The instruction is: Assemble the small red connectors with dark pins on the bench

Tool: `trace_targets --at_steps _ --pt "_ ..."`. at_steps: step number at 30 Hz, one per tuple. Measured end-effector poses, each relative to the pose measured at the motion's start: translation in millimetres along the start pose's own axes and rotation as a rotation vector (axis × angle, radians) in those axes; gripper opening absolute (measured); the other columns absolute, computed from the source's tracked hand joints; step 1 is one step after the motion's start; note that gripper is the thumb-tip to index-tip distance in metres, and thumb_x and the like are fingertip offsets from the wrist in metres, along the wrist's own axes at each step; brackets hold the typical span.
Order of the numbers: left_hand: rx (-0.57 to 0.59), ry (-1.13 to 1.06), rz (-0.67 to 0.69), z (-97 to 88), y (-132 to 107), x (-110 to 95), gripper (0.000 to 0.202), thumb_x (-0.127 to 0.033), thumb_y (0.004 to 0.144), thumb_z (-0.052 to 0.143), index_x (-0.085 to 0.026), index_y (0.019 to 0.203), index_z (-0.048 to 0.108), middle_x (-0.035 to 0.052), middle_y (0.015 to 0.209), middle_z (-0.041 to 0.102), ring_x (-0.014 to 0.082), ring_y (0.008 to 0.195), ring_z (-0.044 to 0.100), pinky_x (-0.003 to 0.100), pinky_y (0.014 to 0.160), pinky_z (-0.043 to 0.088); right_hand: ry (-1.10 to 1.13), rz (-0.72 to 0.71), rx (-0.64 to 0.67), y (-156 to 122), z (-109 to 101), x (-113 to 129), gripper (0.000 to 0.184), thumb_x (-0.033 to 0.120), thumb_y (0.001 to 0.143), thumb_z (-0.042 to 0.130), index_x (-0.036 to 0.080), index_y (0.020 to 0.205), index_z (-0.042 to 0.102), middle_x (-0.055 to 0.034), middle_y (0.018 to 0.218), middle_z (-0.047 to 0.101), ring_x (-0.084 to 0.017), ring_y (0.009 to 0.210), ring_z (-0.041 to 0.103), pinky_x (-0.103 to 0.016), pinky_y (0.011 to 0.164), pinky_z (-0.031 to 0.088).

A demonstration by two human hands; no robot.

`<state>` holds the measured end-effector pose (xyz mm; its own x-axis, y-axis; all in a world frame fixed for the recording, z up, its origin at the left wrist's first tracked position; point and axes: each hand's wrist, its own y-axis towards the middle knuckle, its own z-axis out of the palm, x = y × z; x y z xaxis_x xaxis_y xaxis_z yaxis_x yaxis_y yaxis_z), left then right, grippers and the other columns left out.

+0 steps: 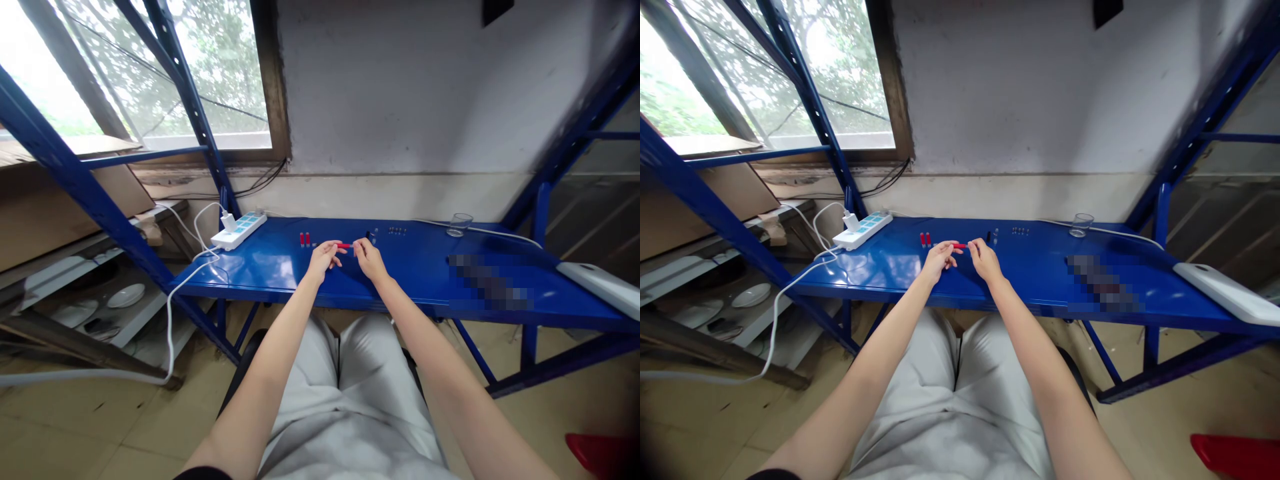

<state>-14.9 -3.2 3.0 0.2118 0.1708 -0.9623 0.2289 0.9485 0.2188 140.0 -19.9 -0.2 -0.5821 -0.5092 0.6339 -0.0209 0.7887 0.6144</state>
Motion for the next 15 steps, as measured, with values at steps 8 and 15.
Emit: trace_targets --at_steps 8,15 --pt "-0.046 -0.008 -0.004 -0.1 0.2 -0.7 0.030 -0.034 0.080 0.054 -0.012 0.100 0.057 0.0080 0.083 0.066 0.0044 0.042 0.053 0.016 0.036 0.025 -0.054 0.003 -0.069 1.0 0.0 -4.7 0.040 0.052 0.087 0.028 0.021 0.077 0.053 -0.0013 0.061 0.054 -0.014 0.053 0.050 -0.024 0.054 0.035" --pt "-0.127 0.016 0.016 -2.2 1.6 1.0 0.027 -0.033 0.081 0.052 -0.013 0.099 0.057 0.0060 0.081 0.065 0.0034 0.041 0.051 0.015 0.035 0.025 -0.065 0.021 -0.186 1.9 -2.6 -3.8 0.041 0.052 0.087 0.031 0.020 0.075 0.055 -0.0017 0.060 0.054 -0.013 0.054 0.049 -0.024 0.054 0.034"
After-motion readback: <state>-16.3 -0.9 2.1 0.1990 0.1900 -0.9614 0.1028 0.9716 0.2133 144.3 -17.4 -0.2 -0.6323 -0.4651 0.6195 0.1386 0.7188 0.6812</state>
